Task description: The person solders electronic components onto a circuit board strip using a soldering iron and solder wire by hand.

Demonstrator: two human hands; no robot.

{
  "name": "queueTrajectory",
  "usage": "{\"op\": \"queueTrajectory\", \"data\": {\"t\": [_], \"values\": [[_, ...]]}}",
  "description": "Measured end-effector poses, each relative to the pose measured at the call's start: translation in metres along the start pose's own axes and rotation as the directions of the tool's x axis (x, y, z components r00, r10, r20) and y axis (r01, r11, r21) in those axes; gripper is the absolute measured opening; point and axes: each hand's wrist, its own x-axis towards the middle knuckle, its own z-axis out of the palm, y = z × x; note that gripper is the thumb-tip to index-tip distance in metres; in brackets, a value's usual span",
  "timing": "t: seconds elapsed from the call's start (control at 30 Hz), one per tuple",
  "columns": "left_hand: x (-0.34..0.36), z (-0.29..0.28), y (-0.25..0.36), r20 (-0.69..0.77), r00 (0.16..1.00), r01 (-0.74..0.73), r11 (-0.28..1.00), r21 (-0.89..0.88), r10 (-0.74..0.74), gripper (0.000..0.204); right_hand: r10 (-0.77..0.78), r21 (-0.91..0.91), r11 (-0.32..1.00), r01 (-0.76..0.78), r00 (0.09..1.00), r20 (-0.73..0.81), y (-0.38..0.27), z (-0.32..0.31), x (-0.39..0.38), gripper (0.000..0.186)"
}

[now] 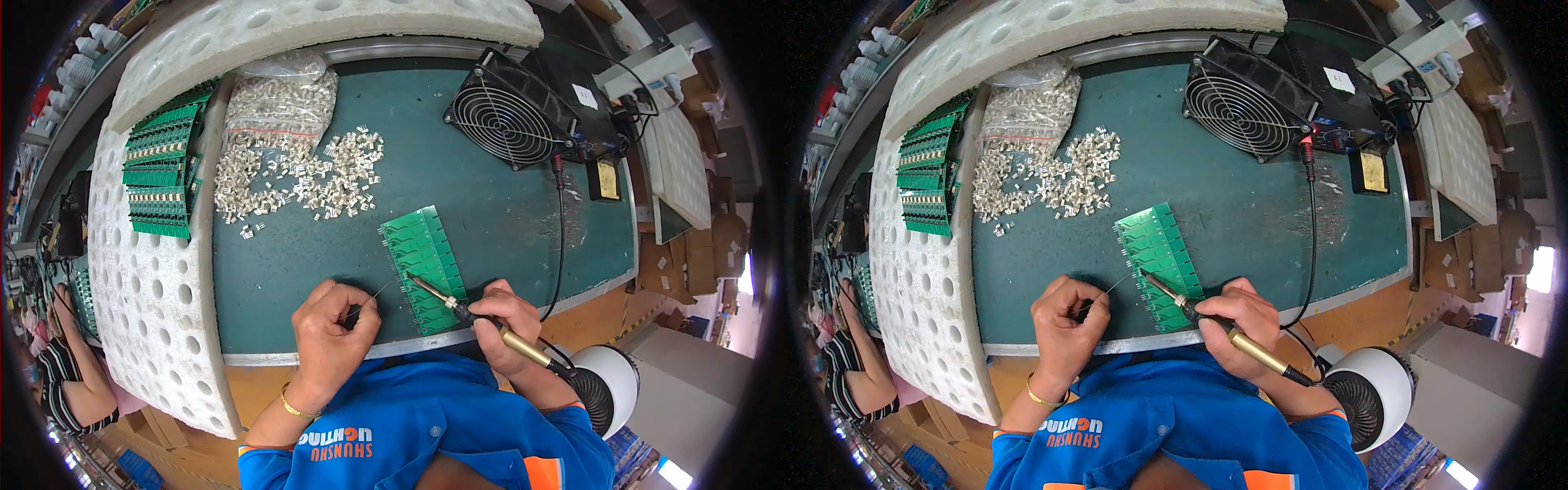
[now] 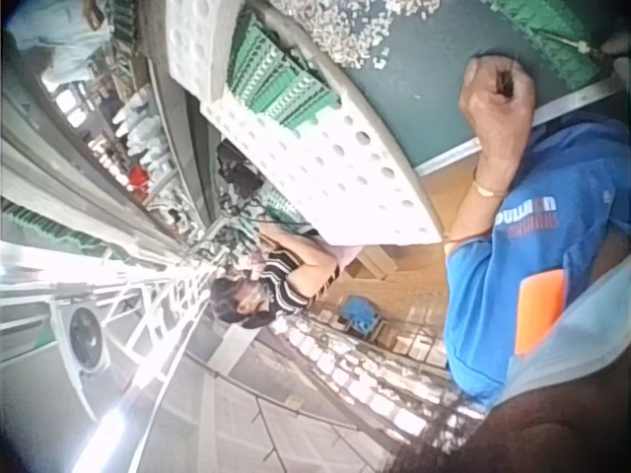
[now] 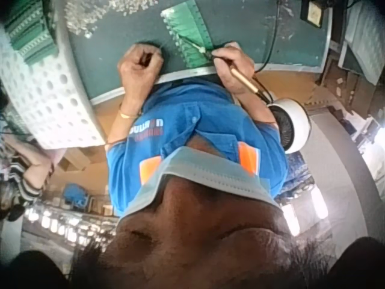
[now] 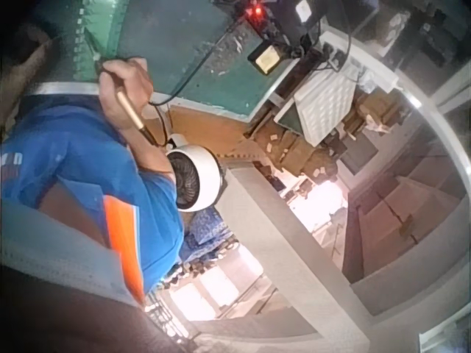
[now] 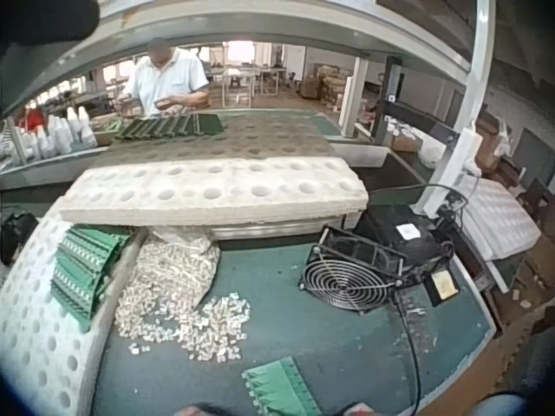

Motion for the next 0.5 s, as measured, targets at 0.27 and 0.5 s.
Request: {"op": "queueTrajectory", "data": {"t": [0.27, 0.5], "values": [[-0.0010, 0.0011, 0.0008, 0.003, 1.000, -0.016, 1.000, 0.026, 0.016, 0.005, 0.012, 0.013, 1.000, -0.012, 1.000, -0.001, 0.0005, 0.0017, 0.0031, 0.022], [-0.0008, 0.0019, 0.0035, 0.016, 1.000, -0.005, 1.000, 0.020, 0.005, 0.005, 0.024, 0.002, 1.000, -0.024, 1.000, -0.001, 0.0005, -0.0006, 0.0059, 0.022]]}}
